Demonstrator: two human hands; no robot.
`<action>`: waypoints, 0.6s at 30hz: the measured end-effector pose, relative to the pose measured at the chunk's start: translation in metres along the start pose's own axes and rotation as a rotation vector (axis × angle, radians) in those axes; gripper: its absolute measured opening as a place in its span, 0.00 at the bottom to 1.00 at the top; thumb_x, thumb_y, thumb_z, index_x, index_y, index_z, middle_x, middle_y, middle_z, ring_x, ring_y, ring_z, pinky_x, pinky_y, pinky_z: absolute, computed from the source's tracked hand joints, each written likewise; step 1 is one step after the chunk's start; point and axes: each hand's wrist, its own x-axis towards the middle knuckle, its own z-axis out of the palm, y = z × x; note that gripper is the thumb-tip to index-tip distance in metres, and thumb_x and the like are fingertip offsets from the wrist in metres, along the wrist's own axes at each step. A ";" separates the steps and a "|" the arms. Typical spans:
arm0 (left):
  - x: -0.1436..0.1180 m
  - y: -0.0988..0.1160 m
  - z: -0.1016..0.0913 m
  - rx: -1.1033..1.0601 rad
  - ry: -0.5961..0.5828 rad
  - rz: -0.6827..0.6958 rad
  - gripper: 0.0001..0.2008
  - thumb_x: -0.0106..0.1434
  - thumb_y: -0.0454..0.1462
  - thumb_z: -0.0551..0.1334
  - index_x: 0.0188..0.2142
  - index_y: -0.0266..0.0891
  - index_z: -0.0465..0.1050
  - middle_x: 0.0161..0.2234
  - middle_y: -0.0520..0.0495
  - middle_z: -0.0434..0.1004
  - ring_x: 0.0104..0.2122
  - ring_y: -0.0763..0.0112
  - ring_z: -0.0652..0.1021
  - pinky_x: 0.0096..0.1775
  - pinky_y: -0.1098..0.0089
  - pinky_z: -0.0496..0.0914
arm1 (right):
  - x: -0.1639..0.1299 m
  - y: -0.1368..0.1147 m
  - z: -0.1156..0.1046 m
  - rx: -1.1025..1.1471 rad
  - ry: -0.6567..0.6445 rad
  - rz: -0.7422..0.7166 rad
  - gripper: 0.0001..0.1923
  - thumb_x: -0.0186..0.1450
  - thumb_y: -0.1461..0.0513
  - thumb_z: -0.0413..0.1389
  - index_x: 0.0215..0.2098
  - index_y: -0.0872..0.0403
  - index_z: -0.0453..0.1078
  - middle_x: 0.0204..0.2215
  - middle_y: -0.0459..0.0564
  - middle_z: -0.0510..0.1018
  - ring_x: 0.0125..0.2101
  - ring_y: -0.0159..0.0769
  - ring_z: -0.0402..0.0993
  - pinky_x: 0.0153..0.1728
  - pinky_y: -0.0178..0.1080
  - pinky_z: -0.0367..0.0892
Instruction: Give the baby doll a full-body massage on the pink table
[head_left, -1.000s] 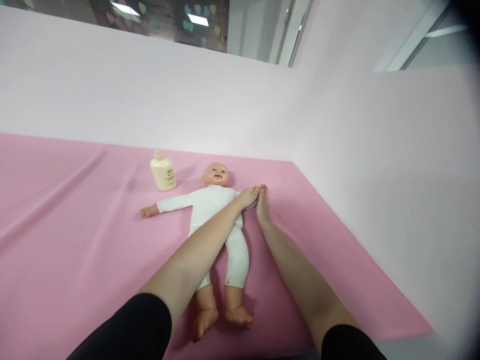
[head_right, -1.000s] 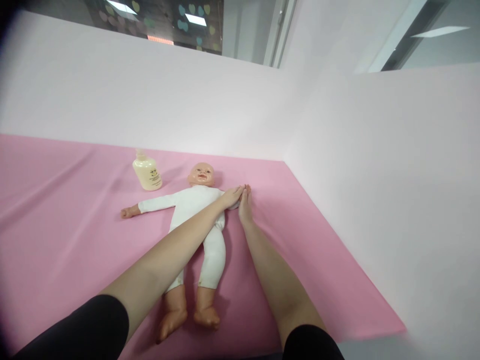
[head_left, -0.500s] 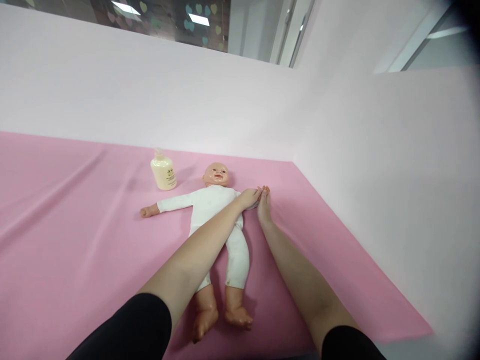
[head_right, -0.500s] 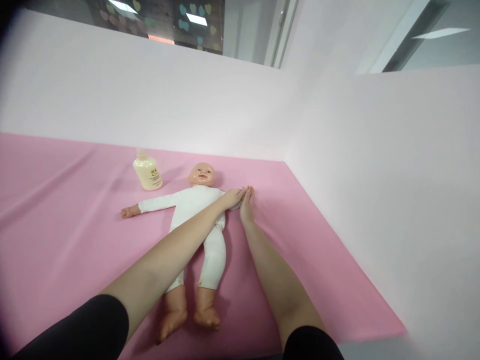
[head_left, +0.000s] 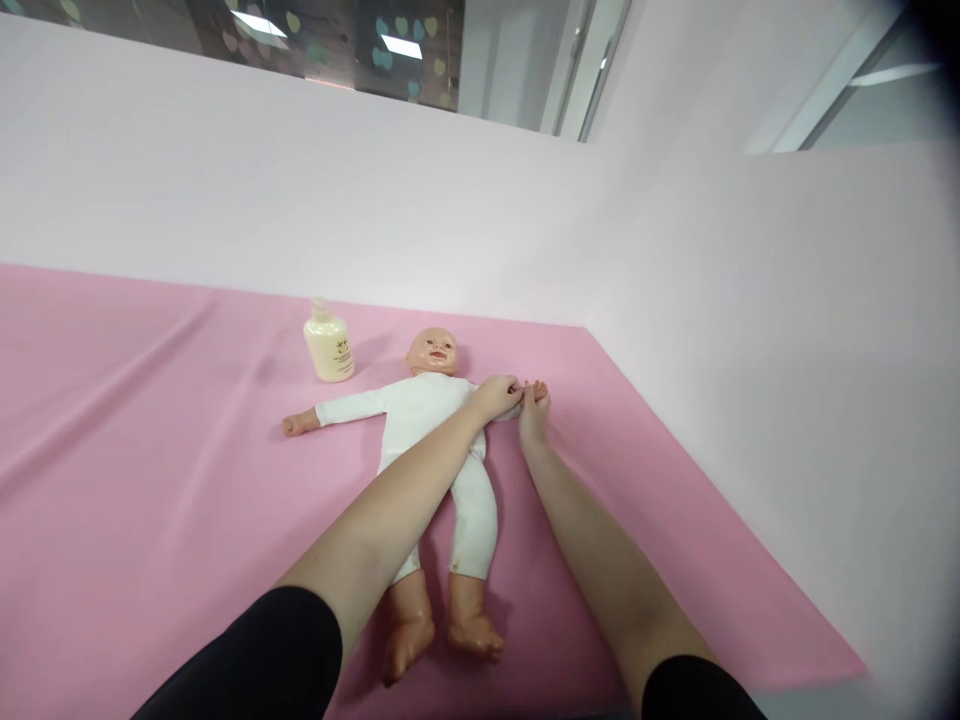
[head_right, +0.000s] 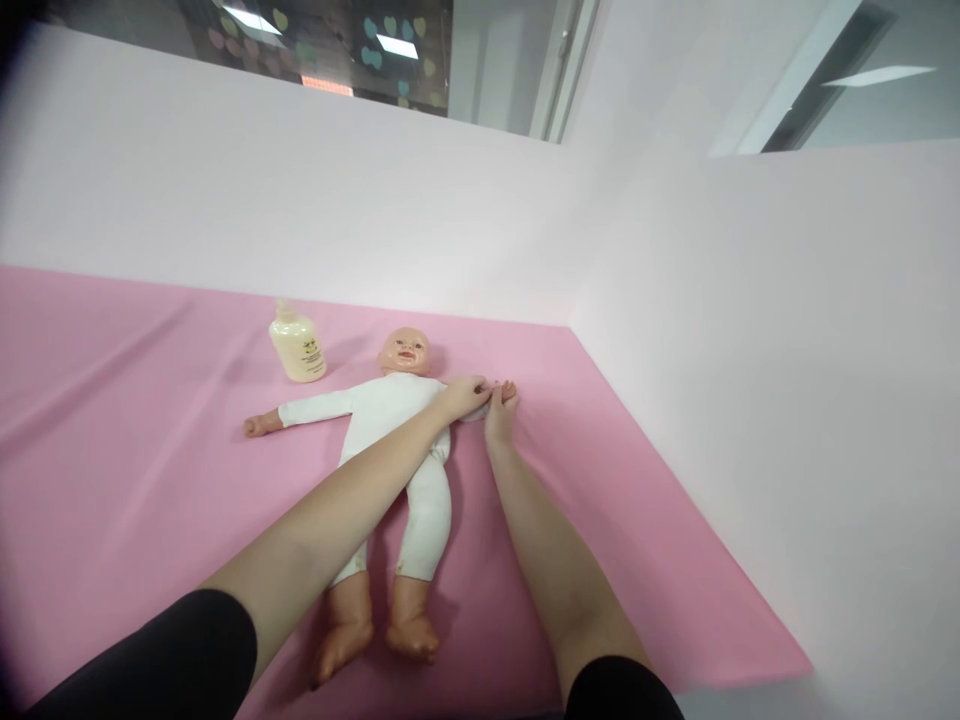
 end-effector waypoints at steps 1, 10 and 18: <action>0.000 0.000 0.000 0.004 -0.003 0.003 0.11 0.60 0.38 0.54 0.31 0.36 0.74 0.28 0.47 0.75 0.28 0.72 0.71 0.33 0.72 0.64 | 0.001 0.001 -0.001 -0.012 0.009 0.001 0.15 0.60 0.55 0.51 0.41 0.53 0.58 0.39 0.52 0.72 0.43 0.36 0.71 0.44 0.41 0.69; 0.001 0.008 -0.022 -0.014 0.032 0.031 0.11 0.58 0.37 0.54 0.30 0.36 0.74 0.28 0.48 0.75 0.28 0.70 0.72 0.33 0.71 0.64 | 0.009 0.006 -0.006 -0.129 0.021 0.010 0.26 0.59 0.56 0.47 0.54 0.54 0.47 0.43 0.55 0.67 0.41 0.35 0.70 0.44 0.41 0.69; -0.036 -0.019 -0.090 -0.052 0.139 -0.049 0.11 0.58 0.37 0.53 0.27 0.36 0.72 0.26 0.49 0.74 0.29 0.69 0.72 0.36 0.69 0.65 | 0.006 0.003 -0.004 -0.281 0.072 -0.023 0.38 0.55 0.59 0.47 0.61 0.59 0.42 0.56 0.65 0.52 0.50 0.43 0.65 0.52 0.44 0.62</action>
